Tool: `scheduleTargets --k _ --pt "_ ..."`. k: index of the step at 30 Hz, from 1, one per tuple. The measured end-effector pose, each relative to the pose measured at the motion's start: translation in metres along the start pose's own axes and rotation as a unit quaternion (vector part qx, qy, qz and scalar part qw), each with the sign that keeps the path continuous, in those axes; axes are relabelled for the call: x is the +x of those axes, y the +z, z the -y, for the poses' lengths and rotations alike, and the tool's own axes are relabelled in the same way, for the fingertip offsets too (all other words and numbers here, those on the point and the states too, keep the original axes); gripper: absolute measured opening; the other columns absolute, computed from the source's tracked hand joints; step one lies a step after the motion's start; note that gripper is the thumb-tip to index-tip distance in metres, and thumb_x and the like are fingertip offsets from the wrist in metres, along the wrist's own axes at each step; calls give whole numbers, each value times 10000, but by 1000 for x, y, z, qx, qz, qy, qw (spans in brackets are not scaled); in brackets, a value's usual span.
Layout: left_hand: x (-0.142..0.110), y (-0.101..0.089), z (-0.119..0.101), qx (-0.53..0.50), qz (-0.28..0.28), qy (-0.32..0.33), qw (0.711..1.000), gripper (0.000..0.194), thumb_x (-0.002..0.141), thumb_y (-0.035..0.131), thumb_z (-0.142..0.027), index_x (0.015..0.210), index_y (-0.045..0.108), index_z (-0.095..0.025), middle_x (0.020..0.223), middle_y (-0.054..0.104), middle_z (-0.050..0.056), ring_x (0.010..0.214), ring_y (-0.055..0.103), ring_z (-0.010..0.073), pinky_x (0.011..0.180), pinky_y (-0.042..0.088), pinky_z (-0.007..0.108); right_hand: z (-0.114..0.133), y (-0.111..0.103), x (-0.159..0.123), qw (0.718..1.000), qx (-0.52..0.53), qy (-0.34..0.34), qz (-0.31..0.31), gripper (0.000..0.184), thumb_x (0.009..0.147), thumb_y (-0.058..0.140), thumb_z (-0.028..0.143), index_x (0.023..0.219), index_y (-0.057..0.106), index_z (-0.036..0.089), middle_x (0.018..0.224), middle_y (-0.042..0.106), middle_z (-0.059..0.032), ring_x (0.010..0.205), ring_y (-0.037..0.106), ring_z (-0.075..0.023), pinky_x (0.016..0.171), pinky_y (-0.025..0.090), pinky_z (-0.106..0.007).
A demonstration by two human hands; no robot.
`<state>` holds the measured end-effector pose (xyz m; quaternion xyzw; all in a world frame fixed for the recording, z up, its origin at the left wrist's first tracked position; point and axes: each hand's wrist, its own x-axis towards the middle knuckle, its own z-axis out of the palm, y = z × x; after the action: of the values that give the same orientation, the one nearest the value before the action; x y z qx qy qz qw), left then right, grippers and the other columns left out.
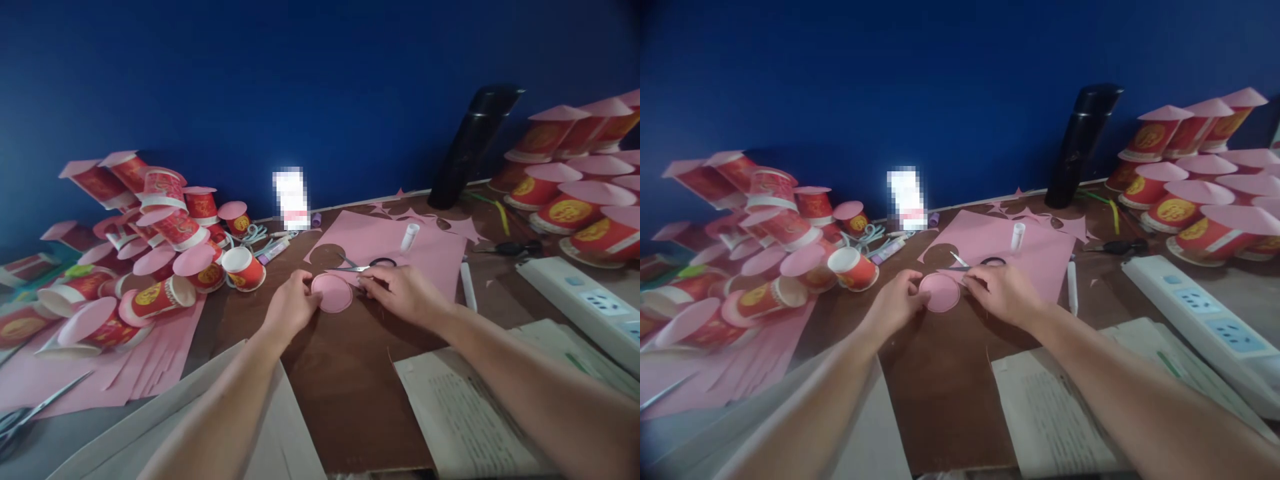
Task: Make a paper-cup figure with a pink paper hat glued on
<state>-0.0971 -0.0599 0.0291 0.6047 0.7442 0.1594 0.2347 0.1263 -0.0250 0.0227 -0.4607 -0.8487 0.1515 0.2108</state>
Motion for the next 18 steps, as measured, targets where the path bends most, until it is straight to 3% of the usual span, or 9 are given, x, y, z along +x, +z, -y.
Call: scheduleTargets --k 3,5,8,11,15,18 --pt "-7 -2 1 136 -109 78 982 443 838 589 -330 1247 497 -185 1033 653 81 991 613 257 838 477 376 4 1 0 999 23 22 8 287 933 449 383 892 694 240 840 728 -5 740 650 -151 630 425 -246" --pt "-11 -6 -1 182 -133 150 963 324 863 555 -293 1176 558 -209 1107 613 85 1055 569 247 879 455 360 4 2 0 999 31 31 17 270 926 457 360 866 691 241 805 725 5 715 650 -145 614 425 -244" --pt "-17 -12 -5 192 -52 244 949 140 862 557 -292 966 631 -234 1068 613 53 1011 563 214 860 454 320 4 4 1 998 52 34 26 259 919 465 329 804 678 236 712 702 23 658 643 -128 585 423 -236" --pt "-23 -12 -8 207 5 276 939 138 850 569 -298 944 622 -212 1041 621 58 971 566 219 823 465 330 4 7 0 994 98 47 26 287 925 456 361 769 654 226 675 688 29 595 633 -115 555 430 -226" --pt "-21 -8 -10 254 36 282 925 179 898 469 -243 957 627 -183 1038 622 84 963 572 223 798 465 327 8 12 -1 971 219 78 51 343 935 422 444 843 646 202 693 698 2 504 611 -111 504 453 -229" --pt "-18 -4 -9 271 25 291 917 243 925 402 -212 1004 629 -175 1038 626 91 953 572 224 790 463 329 10 14 -2 965 244 77 62 353 935 426 453 855 652 194 699 696 -7 515 619 -115 516 467 -233"
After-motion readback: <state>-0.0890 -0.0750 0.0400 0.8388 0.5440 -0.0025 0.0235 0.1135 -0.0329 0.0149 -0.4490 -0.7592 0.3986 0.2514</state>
